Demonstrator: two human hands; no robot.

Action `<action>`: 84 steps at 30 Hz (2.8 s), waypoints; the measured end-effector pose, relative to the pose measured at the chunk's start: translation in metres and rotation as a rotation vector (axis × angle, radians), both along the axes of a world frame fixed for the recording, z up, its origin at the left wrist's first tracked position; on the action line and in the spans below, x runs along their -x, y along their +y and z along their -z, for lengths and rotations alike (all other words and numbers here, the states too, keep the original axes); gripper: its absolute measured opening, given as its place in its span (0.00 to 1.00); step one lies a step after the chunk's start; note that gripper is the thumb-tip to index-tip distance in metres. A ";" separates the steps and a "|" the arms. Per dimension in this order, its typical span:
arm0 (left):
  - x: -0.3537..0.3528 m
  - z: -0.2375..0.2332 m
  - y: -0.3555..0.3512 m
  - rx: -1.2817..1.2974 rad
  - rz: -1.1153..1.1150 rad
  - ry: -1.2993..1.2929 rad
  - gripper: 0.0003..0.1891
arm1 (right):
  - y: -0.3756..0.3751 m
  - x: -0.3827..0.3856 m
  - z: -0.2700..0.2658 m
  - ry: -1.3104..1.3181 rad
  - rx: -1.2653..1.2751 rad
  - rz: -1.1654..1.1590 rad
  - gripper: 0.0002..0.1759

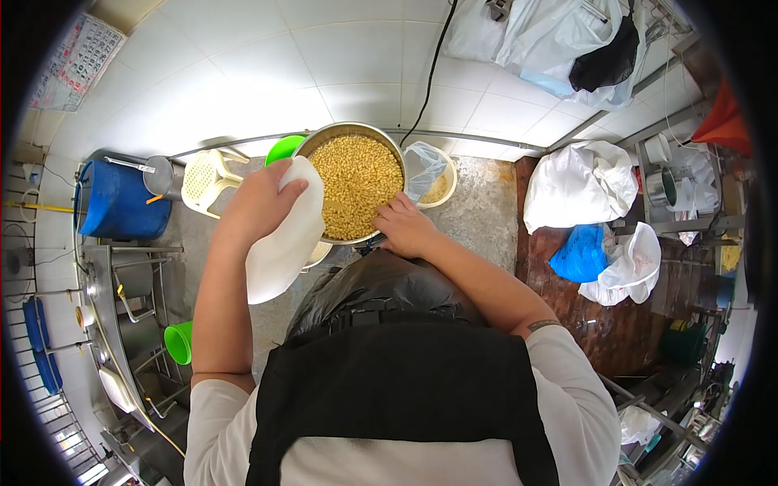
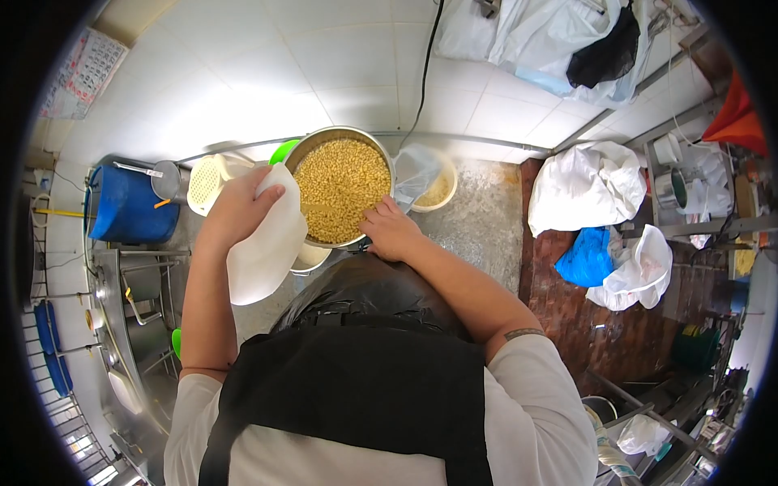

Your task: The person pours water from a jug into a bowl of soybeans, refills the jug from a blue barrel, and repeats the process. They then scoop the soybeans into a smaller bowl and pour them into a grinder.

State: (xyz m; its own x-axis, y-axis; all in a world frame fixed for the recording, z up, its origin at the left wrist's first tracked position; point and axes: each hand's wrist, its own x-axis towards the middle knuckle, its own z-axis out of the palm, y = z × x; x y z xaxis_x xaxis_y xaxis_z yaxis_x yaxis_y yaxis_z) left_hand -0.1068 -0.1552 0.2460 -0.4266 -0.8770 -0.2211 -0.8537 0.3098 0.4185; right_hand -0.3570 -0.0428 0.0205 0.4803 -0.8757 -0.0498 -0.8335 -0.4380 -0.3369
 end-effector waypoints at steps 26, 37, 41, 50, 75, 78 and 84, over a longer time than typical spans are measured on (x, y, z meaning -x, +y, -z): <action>0.006 -0.010 0.002 -0.021 0.017 -0.008 0.28 | 0.000 0.001 0.003 0.000 0.019 -0.006 0.32; 0.006 -0.008 -0.002 -0.009 0.030 -0.022 0.29 | -0.001 0.001 0.001 -0.007 -0.018 -0.004 0.33; 0.005 -0.006 -0.002 0.007 0.033 -0.017 0.28 | -0.001 0.001 0.001 -0.002 -0.021 -0.001 0.33; 0.007 -0.006 -0.003 -0.026 0.024 -0.021 0.28 | 0.000 0.000 0.001 -0.014 0.003 0.005 0.32; 0.009 -0.011 -0.002 -0.032 0.038 -0.014 0.26 | -0.001 0.000 0.003 -0.020 0.005 0.007 0.31; 0.009 -0.010 -0.002 -0.027 0.049 -0.001 0.26 | 0.000 0.000 0.005 -0.012 0.012 0.011 0.31; 0.011 -0.012 -0.001 -0.021 0.058 -0.024 0.25 | 0.000 0.000 0.002 -0.008 -0.001 0.005 0.32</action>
